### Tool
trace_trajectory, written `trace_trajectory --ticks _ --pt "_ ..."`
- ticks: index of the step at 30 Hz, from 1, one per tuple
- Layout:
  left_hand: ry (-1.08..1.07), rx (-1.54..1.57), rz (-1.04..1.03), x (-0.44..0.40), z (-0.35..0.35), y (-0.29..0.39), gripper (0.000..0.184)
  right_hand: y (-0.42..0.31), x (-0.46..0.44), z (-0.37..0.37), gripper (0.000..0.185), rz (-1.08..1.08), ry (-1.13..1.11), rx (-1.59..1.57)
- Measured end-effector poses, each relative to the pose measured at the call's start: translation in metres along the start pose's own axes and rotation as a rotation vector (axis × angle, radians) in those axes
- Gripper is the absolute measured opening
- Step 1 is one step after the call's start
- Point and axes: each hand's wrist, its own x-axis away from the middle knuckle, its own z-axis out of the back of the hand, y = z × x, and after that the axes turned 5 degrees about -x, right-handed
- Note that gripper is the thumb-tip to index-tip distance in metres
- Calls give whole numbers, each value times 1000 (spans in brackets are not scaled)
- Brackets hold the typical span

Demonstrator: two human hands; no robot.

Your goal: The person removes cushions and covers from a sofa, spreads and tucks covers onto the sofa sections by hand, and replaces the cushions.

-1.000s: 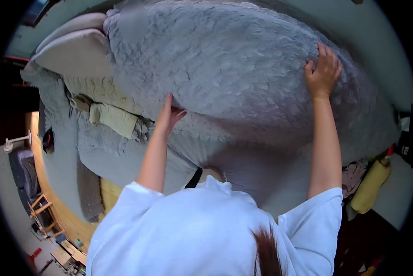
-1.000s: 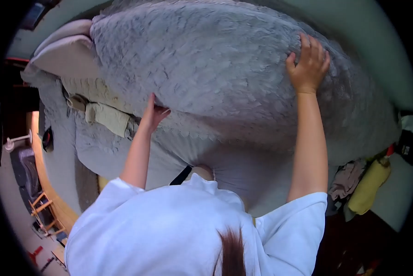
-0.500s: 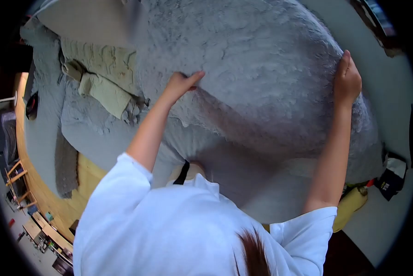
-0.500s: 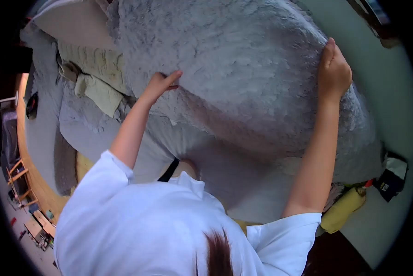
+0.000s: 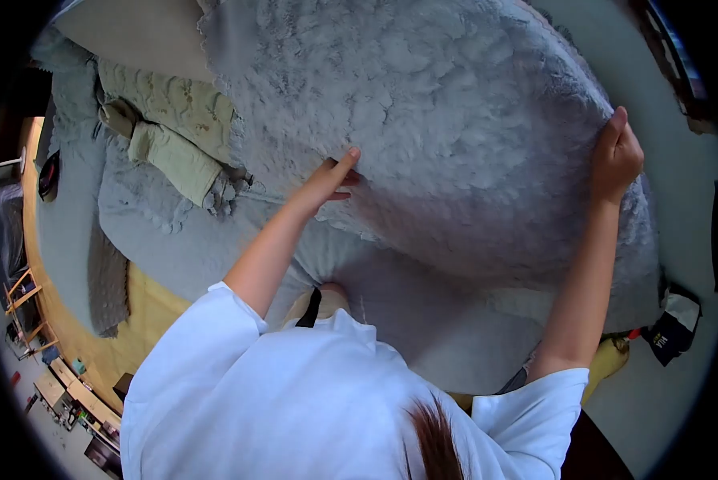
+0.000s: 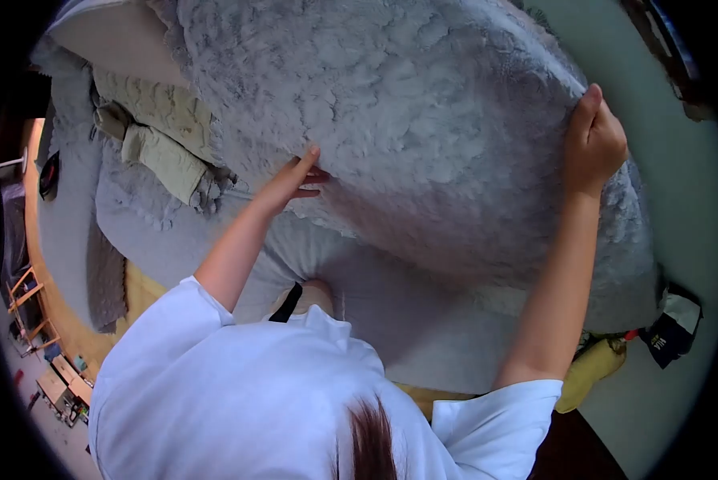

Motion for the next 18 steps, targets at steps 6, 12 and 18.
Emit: trace_trajectory --ticks 6,12,18 --pt "-185 202 1 -10 3 -20 81 8 -1 -19 35 256 215 -29" --pt "82 235 456 -36 47 -157 57 5 -3 -15 26 268 145 -54" --pt "117 789 271 -78 32 -211 22 0 -1 -14 26 288 159 -22"
